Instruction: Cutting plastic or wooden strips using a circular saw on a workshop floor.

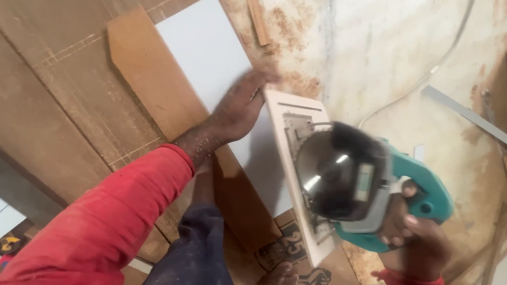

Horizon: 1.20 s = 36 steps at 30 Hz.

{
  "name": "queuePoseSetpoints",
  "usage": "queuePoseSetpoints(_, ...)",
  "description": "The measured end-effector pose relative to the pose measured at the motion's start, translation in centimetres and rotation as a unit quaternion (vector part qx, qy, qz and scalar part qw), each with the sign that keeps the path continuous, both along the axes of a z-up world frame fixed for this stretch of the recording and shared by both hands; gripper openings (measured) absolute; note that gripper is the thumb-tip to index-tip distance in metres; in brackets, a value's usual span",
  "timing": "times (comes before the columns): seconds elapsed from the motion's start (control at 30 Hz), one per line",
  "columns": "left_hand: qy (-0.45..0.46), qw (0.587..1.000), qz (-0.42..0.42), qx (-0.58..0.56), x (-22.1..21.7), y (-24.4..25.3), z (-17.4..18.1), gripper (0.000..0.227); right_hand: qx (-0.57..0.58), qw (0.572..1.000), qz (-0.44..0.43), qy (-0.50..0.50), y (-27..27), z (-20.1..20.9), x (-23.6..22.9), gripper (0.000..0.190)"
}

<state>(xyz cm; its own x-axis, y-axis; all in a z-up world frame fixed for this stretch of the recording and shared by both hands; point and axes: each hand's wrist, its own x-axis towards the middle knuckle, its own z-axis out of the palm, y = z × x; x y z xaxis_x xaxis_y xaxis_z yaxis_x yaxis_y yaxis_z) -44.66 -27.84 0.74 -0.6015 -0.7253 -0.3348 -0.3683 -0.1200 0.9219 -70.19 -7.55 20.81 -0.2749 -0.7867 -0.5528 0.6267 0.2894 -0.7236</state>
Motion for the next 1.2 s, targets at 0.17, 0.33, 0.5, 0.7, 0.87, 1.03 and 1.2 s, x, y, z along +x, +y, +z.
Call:
queuePoseSetpoints(0.17,0.296,0.936,0.087,0.168,0.0,-0.2,6.3,0.038,-0.108,0.982,-0.041,-0.151,3.2,-3.9,-2.0,0.02)
queuePoseSetpoints(0.33,0.281,0.943,0.143,0.105,-1.0,-0.5,8.7,0.036,-0.183,0.943,-0.044,-0.276,3.7,-7.8,0.6,0.033)
queuePoseSetpoints(0.5,0.106,0.979,0.175,-0.001,-0.1,-0.2,8.5,0.047,0.135,0.979,-0.103,-0.117,-1.0,-6.9,6.6,0.054)
queuePoseSetpoints(0.7,0.052,0.986,0.139,-0.075,0.0,1.7,8.9,0.045,0.196,0.972,-0.08,-0.102,4.5,-13.7,4.1,0.04)
queuePoseSetpoints(0.87,0.082,0.981,0.138,-0.106,0.6,2.3,9.1,0.038,0.116,0.944,0.109,0.288,-1.5,-9.8,3.5,0.046)
queuePoseSetpoints(1.03,0.121,0.972,0.144,-0.139,0.6,2.6,8.3,0.034,0.106,0.88,0.163,0.432,-9.8,-7.7,-0.7,0.048)
queuePoseSetpoints(1.2,0.108,0.969,0.145,-0.166,0.8,2.1,9.2,0.033,0.272,0.614,0.656,0.344,-19.4,-7.3,1.7,0.069)
